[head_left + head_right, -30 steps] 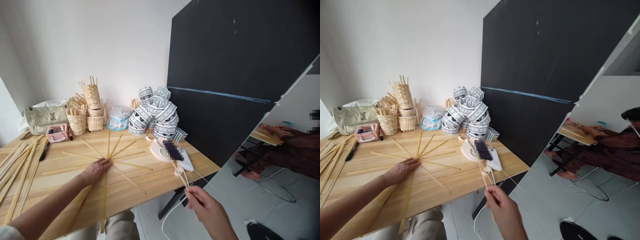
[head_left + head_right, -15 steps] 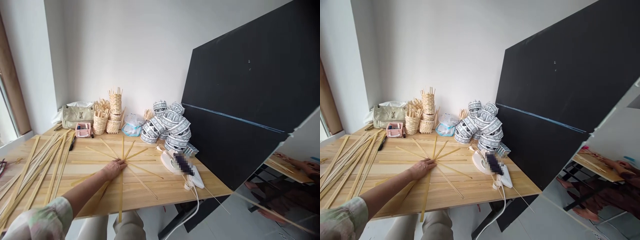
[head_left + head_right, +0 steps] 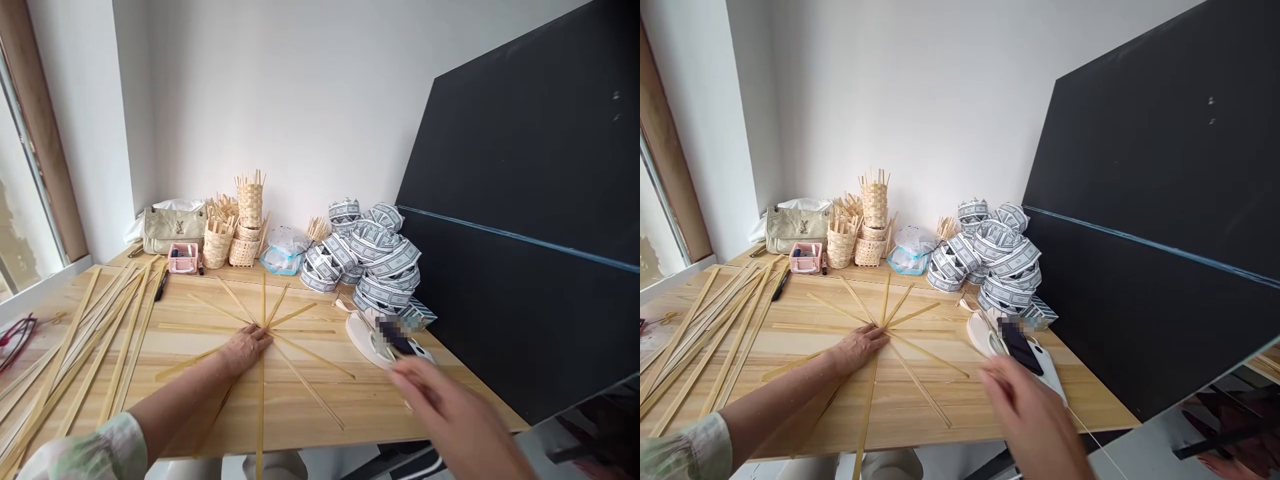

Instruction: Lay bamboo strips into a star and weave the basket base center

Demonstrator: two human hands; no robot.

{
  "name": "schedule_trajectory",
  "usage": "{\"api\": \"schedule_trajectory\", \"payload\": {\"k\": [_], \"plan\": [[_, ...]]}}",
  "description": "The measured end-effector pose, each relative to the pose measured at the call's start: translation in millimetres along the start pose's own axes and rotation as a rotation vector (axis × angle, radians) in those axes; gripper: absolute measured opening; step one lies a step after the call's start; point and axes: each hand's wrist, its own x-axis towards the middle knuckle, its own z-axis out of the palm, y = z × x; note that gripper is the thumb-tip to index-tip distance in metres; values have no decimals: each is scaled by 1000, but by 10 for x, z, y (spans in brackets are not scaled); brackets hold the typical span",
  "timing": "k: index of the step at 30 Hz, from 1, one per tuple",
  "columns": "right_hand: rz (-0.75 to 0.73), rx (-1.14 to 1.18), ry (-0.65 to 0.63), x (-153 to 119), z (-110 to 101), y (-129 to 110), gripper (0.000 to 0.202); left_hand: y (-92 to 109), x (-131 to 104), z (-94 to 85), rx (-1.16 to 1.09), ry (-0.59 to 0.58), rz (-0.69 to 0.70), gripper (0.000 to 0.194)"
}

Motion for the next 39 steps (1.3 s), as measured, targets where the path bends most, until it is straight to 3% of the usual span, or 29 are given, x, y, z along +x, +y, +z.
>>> {"api": "schedule_trajectory", "payload": {"k": [3,6,7,9,12,15,19,24,39], "plan": [[-213,68,-187,750,421,-661,27,10,0,21,1,-6,-15,39],[-233,15,-408,1334,1058,-1031,19,13,2,50,12,-9,-13,39],[-181,-9,-505,1485,1284,-1100,14,13,2,60,14,-7,-17,39],[-134,-25,-583,1719,1710,-1190,6,13,2,79,12,7,-25,38],[-78,-35,-609,1910,2206,-1263,31,15,1,88,2,28,-16,37],[-37,-34,-607,1958,2516,-1279,56,20,1,73,-12,54,4,37],[-32,-21,-633,1942,2729,-1214,60,25,3,59,-29,87,10,40],[-54,-11,-625,1923,2834,-1112,51,20,5,77,-33,95,18,41],[-45,7,-598,1938,2804,-1091,46,16,-6,24,-18,87,43,39]]}}
